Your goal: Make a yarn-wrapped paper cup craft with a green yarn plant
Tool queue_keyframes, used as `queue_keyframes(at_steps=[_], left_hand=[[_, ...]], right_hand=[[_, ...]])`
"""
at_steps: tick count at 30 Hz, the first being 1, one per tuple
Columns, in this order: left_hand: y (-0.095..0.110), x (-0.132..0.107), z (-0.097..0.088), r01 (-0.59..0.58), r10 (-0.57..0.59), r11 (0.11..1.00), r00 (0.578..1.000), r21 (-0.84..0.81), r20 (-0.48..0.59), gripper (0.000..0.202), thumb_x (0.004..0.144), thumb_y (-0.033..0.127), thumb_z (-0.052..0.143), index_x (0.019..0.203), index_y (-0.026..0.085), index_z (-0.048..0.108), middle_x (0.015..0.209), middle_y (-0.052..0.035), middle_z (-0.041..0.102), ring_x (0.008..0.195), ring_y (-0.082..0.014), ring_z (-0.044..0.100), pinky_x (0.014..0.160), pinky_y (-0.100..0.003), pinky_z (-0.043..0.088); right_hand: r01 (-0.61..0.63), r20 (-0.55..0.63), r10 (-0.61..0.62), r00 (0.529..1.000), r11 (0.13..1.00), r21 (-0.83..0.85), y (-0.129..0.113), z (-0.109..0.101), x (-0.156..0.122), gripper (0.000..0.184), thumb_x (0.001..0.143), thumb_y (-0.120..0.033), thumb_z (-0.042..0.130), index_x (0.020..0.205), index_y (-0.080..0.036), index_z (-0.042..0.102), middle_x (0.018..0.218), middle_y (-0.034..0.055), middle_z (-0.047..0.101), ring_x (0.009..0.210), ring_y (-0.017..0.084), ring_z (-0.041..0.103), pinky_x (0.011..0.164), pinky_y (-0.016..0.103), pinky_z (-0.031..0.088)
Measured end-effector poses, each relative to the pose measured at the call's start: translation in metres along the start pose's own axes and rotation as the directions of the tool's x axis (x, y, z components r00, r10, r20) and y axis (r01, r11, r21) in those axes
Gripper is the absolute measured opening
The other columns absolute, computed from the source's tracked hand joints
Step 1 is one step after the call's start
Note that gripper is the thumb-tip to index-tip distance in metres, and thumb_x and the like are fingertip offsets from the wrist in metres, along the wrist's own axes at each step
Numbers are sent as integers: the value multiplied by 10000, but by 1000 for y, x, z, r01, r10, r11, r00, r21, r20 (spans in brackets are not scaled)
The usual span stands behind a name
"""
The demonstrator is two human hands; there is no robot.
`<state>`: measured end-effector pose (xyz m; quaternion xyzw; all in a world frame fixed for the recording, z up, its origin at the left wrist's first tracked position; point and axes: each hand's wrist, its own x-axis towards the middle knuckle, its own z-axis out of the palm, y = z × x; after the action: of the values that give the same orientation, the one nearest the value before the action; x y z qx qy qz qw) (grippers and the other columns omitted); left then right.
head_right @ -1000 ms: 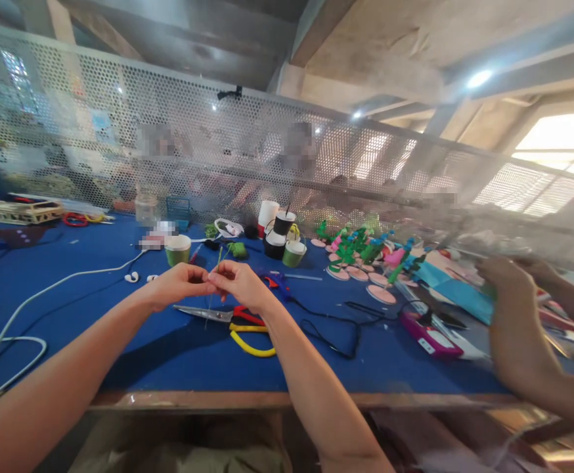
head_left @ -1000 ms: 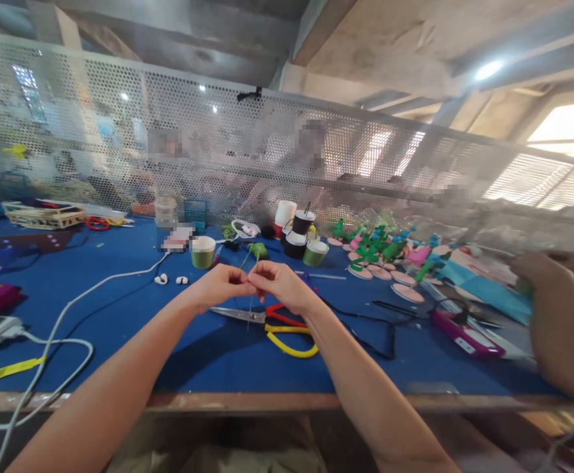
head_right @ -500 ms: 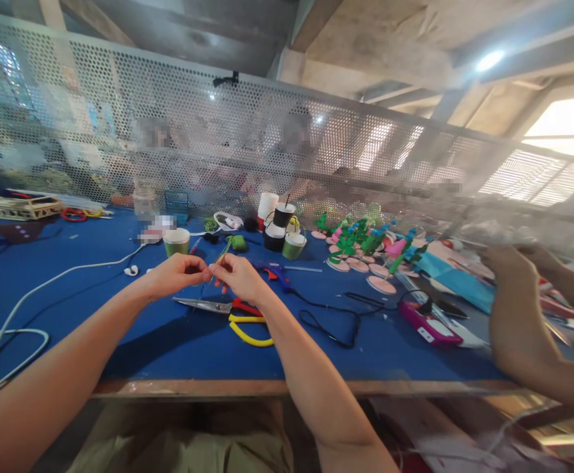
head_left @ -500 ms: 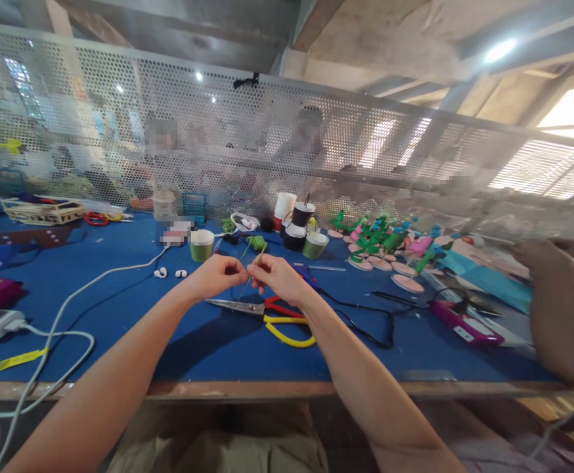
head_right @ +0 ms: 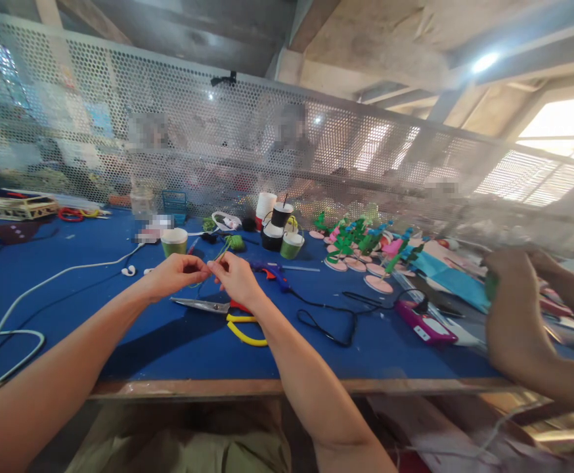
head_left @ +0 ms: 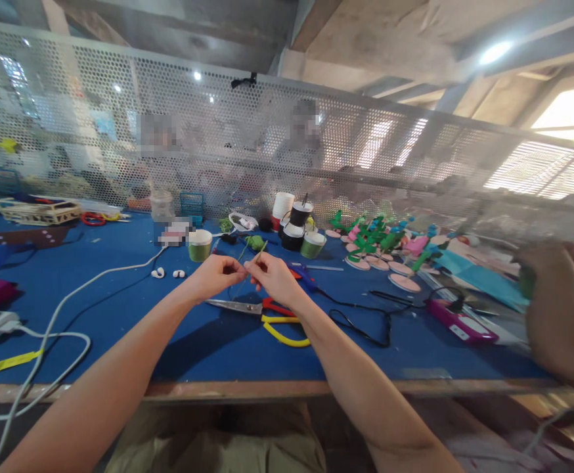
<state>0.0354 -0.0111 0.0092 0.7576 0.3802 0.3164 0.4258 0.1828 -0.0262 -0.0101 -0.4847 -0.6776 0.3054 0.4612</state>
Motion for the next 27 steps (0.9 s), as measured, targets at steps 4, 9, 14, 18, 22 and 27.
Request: queue_keyframes(at_steps=[4,9,14,18,22,27], left_hand=[[0,0,2,14,-14,1000,1000,-1,-24,150,565,246,594,637,124,547,536,49,478,508,-77,403,510,-210,313],[-6,3,7,-14,17,999,996,29,-87,185,552,278,615,559,132,502,486,64,404,478,-68,345,466,-204,255],[-9,4,11,-27,28,1000,994,16,-108,201,561,299,614,564,127,509,485,60,409,474,-66,335,460,-202,249],[-6,2,12,-23,22,1000,993,-9,-113,207,559,304,618,559,124,516,480,59,425,470,-65,339,459,-201,253],[-4,1,13,-2,-3,999,994,-47,-108,249,543,340,634,528,128,503,466,64,412,464,-65,340,459,-204,244],[-7,2,11,8,-14,996,997,-84,-75,248,558,350,632,564,123,533,511,44,485,502,-78,406,491,-210,292]], right_hand=[[8,-48,-10,999,999,-31,-1,2,-1,237,728,-388,486,625,-181,433,480,-47,479,371,73,435,395,202,365],[5,-83,-10,996,998,-66,-5,4,-2,284,708,-441,495,597,-187,433,473,-44,473,372,80,431,396,214,361],[28,-118,-38,992,996,-82,-2,6,-2,313,701,-447,501,548,-195,393,465,-40,473,370,82,428,396,222,358],[28,-142,-37,989,998,-61,1,6,0,348,684,-478,513,529,-198,376,438,-44,460,371,85,421,388,222,351],[4,-64,1,998,997,83,0,4,1,362,658,-515,524,562,-187,406,466,-45,476,367,78,419,379,221,356],[40,-2,-40,999,986,164,-4,-1,1,363,644,-515,542,582,-186,404,477,-60,458,380,69,415,391,214,362]])
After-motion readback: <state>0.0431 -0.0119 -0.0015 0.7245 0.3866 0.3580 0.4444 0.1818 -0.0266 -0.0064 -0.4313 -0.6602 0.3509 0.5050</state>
